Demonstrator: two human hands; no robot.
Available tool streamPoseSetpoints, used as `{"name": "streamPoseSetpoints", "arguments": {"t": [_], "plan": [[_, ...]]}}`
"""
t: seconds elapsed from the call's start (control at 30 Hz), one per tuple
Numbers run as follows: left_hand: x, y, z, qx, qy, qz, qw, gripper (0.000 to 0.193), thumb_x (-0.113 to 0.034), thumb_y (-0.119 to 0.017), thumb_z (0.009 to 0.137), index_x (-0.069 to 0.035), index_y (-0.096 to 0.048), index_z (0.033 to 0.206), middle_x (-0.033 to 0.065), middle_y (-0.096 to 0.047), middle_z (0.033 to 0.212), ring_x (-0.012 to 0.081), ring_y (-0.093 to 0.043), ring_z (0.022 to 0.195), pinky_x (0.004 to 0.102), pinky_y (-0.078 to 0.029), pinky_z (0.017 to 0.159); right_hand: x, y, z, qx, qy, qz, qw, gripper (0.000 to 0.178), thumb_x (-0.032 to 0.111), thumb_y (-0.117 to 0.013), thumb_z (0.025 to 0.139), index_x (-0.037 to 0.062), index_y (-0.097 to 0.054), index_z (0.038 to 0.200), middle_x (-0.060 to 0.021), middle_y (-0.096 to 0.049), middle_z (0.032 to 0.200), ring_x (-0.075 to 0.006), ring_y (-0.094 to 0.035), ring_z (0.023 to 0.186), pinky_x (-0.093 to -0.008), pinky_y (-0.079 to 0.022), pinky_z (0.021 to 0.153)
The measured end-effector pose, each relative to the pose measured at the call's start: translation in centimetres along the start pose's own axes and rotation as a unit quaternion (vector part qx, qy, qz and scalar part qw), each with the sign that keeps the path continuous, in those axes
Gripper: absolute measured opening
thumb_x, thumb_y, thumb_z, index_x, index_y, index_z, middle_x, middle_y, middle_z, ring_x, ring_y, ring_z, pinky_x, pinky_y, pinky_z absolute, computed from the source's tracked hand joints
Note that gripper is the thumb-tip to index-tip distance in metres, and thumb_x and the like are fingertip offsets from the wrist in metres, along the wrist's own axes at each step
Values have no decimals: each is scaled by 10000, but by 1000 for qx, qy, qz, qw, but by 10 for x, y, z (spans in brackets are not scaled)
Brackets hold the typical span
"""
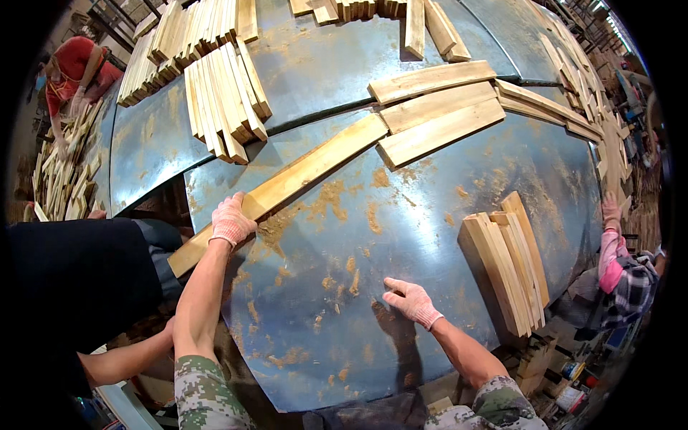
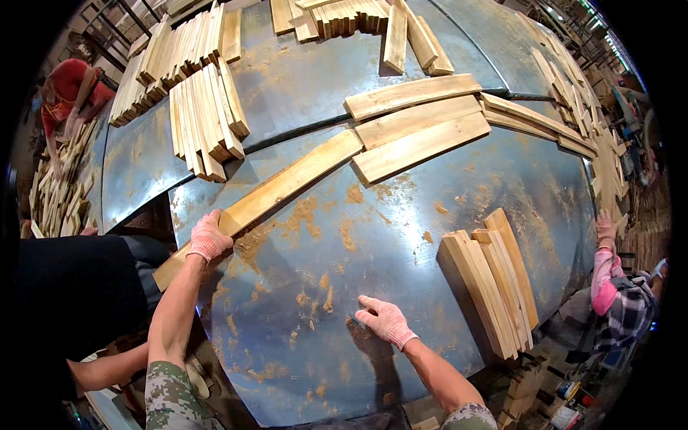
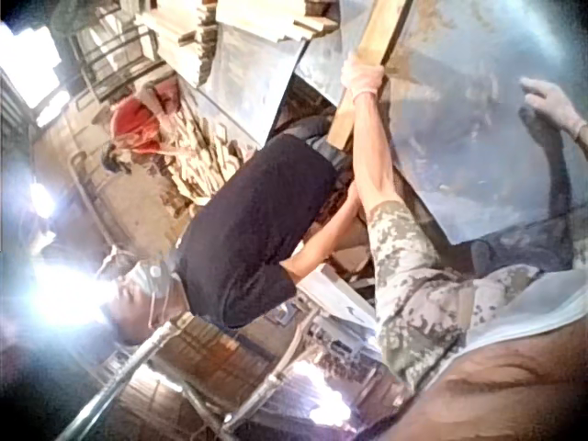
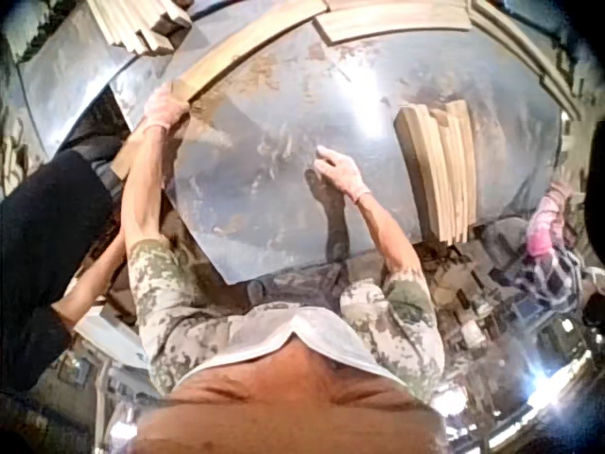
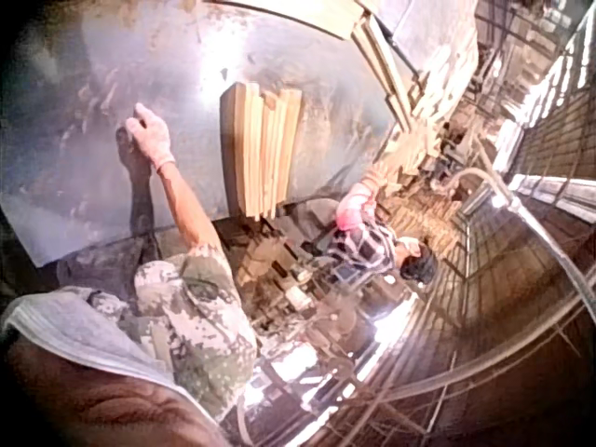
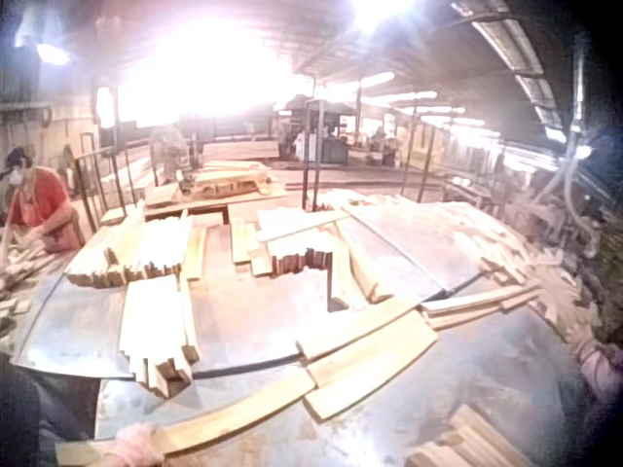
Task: The person repeatedly picks up stacks of light-colored wooden planks from a metal workbench and places them onto a conveyor belt. The person wears pink gloves and a camouflage shirt while performing this repetitive stacking task in a busy workshop environment.
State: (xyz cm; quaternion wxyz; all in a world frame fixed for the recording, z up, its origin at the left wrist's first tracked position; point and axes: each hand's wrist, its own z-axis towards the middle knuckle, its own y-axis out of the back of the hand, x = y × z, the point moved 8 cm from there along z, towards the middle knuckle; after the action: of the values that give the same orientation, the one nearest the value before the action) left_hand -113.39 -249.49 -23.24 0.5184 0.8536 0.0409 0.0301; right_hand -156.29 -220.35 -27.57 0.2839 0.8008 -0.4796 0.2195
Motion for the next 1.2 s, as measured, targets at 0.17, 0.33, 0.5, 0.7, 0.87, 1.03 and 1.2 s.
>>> {"name": "streamPoseSetpoints", "arguments": {"t": [0.17,0.33,0.5,0.7,0.87,1.03,1.2], "plan": [[1,7,14,-20,-16,-7,1000,799,-258,-841,723,-134,-583,1469,195,-662,1368,367,-627,1287,456,-499,1103,3,5,7,1,25,31,999,565,313,-741,993,33,-629,1471,-160,-705,1414,-222,-685,1279,-331,-517,1094],[-20,28,20,-32,-72,29,997,763,-205,-822,735,-136,-593,1460,186,-647,1377,371,-606,1303,457,-468,1137,-6,4,18,15,30,25,999,548,316,-753,985,60,-648,1459,-143,-713,1407,-221,-687,1281,-336,-515,1097],[-20,19,16,-23,-99,32,994,784,-189,-831,704,-133,-598,1450,194,-651,1349,390,-604,1282,471,-480,1116,95,55,56,-60,73,-213,972,557,287,-735,939,61,-650,1440,-193,-723,1345,-353,-705,1226,-420,-534,1083],[-9,27,3,-21,-110,26,993,685,-215,-842,701,-116,-645,1349,189,-679,1243,380,-636,1215,468,-477,1090,251,153,122,-429,407,-357,723,569,349,-597,1020,45,-582,1502,-237,-688,1302,-420,-639,1183,-519,-492,1064],[-2,32,16,-95,-150,8,984,647,-183,-777,728,-118,-649,1359,182,-680,1218,382,-639,1219,513,-429,1143,192,232,224,-349,236,-376,825,530,392,-535,1064,71,-606,1480,-203,-693,1357,-434,-567,1335,-508,-412,1164],[-24,33,11,-59,-134,12,989,674,-188,-791,739,-116,-637,1391,186,-644,1321,373,-601,1310,528,-359,1221,155,222,161,-371,163,-430,807,547,270,-654,1004,52,-576,1499,-194,-640,1437,-421,-496,1441,-489,-378,1216],[-87,16,24,-26,-135,-11,991,722,-209,-843,731,-149,-626,1417,188,-610,1389,383,-576,1342,527,-336,1239,123,214,137,-334,164,-492,787,582,212,-714,947,55,-585,1493,-168,-602,1503,-393,-459,1487,-473,-359,1249]]}}
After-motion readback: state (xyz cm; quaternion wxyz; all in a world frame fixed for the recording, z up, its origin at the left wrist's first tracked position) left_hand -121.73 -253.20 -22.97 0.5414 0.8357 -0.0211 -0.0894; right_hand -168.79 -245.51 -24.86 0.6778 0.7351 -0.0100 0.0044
